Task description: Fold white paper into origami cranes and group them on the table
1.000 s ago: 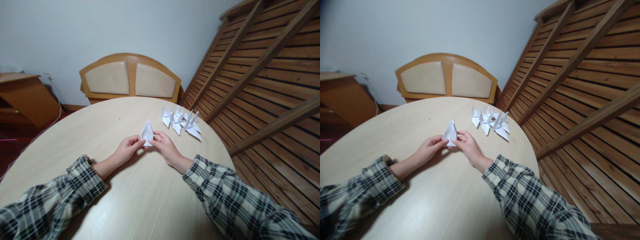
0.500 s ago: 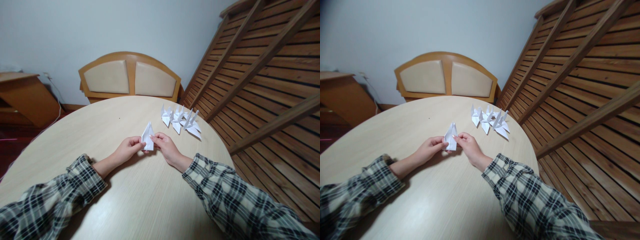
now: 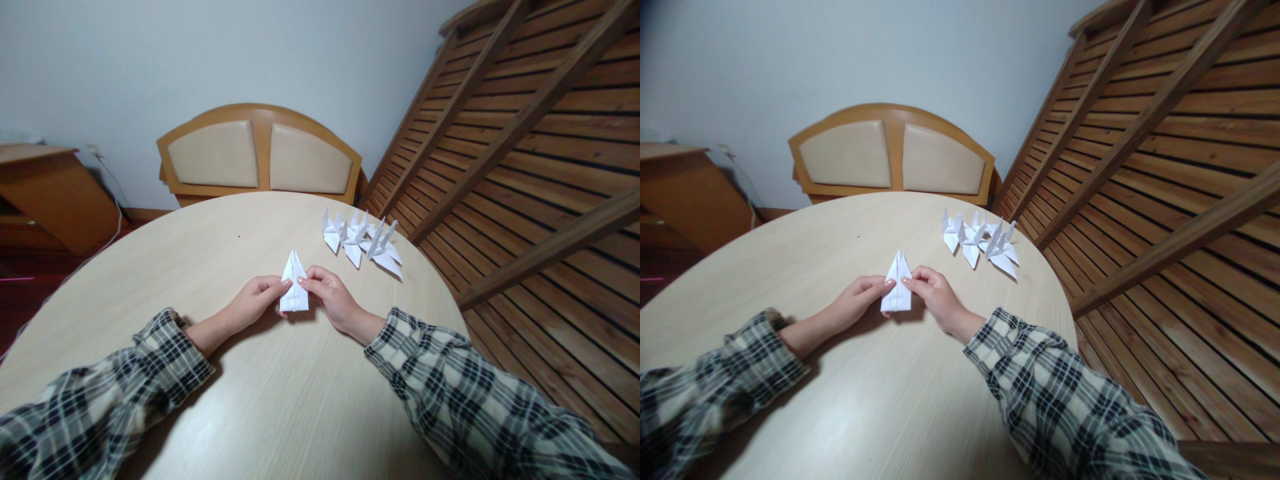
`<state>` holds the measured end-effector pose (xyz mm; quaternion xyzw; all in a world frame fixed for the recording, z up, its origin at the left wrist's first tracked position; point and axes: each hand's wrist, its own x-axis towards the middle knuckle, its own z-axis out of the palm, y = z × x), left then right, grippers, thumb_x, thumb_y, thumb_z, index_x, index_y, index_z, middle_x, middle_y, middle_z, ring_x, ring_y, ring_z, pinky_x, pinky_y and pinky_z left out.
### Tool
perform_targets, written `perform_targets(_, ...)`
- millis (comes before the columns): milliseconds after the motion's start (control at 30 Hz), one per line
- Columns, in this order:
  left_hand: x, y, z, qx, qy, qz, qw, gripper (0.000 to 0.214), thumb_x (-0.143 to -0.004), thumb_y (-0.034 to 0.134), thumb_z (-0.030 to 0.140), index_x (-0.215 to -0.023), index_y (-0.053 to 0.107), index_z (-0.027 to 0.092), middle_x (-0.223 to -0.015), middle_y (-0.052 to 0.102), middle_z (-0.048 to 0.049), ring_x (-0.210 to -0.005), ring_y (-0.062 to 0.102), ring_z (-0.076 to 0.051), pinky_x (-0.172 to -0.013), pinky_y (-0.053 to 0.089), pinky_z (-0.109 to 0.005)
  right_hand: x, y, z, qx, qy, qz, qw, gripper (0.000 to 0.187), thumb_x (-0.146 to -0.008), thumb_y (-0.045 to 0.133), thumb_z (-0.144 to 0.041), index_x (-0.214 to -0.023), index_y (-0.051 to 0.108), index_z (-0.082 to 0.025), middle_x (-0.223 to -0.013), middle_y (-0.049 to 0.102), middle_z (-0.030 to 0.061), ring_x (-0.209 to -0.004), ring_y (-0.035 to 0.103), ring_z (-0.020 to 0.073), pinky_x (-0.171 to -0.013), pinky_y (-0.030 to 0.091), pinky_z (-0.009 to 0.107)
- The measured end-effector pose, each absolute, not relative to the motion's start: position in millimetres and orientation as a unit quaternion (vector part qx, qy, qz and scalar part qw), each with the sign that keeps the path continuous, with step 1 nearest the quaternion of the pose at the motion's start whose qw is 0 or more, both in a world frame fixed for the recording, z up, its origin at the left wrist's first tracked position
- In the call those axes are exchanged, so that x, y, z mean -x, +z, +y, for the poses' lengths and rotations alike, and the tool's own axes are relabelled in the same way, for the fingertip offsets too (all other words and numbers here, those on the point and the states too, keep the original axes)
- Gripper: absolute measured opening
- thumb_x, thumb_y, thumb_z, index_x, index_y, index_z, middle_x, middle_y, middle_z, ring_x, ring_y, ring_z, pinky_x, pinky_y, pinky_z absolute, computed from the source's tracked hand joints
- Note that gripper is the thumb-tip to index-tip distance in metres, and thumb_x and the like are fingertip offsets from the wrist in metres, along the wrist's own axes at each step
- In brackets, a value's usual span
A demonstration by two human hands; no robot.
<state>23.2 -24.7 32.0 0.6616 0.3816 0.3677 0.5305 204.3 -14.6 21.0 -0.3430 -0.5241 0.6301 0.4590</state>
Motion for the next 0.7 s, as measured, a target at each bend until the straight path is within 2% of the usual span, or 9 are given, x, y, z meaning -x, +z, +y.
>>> perform_targets(167,-22.4,33.3,-27.1,-0.672,0.360,0.381,0.522,0.050,-0.085,0.059,0.059,-0.062,0.062,0.016,-0.056,0.061,-0.0024,-0.053,0.052,-0.013,-0.056,0.043,-0.026,-203.7,20.3,-15.8,0.321,0.665,-0.519,0.430,0.031,-0.070,0.078,-0.046,-0.076,0.061,-0.021,-0.073,0.063,-0.0021,-0.070,0.057,0.0146,-0.066,0.043,0.028)
perform_targets(267,-22.1,33.5,-28.6,-0.685,0.341,0.368,0.529,0.050,-0.086,0.059,0.059,-0.060,0.060,0.016,-0.054,0.059,-0.0018,-0.052,0.049,-0.012,-0.053,0.040,-0.025,-202.7,21.4,-18.0,0.308,0.690,-0.512,0.408,0.037,-0.069,0.081,-0.050,-0.083,0.065,-0.020,-0.077,0.066,-0.0003,-0.072,0.059,0.0157,-0.068,0.045,0.029)
perform_targets(367,-21.8,34.1,-30.2,-0.701,0.306,0.350,0.540,0.050,-0.087,0.058,0.058,-0.058,0.056,0.017,-0.051,0.054,0.0006,-0.049,0.044,-0.010,-0.050,0.036,-0.024,-202.2,21.5,-19.5,0.303,0.694,-0.520,0.396,0.042,-0.067,0.081,-0.056,-0.079,0.065,-0.019,-0.071,0.063,-0.0008,-0.067,0.056,0.0143,-0.064,0.043,0.028)
perform_targets(533,-20.7,35.9,-32.0,-0.705,0.274,0.337,0.561,0.049,-0.087,0.057,0.056,-0.057,0.055,0.018,-0.049,0.050,0.0016,-0.047,0.042,-0.010,-0.048,0.034,-0.024,-203.0,18.5,-18.6,0.314,0.682,-0.535,0.387,0.052,-0.071,0.073,-0.070,-0.070,0.062,-0.019,-0.066,0.059,-0.0006,-0.063,0.052,0.0136,-0.062,0.040,0.028)
perform_targets(700,-21.7,37.7,-32.7,-0.707,0.264,0.334,0.565,0.048,-0.088,0.056,0.056,-0.059,0.055,0.018,-0.050,0.049,0.0021,-0.048,0.041,-0.010,-0.049,0.034,-0.024,-203.7,18.6,-18.9,0.334,0.621,-0.577,0.412,0.054,-0.076,0.065,-0.073,-0.064,0.058,-0.020,-0.062,0.054,-0.0012,-0.060,0.047,0.0134,-0.059,0.036,0.029)
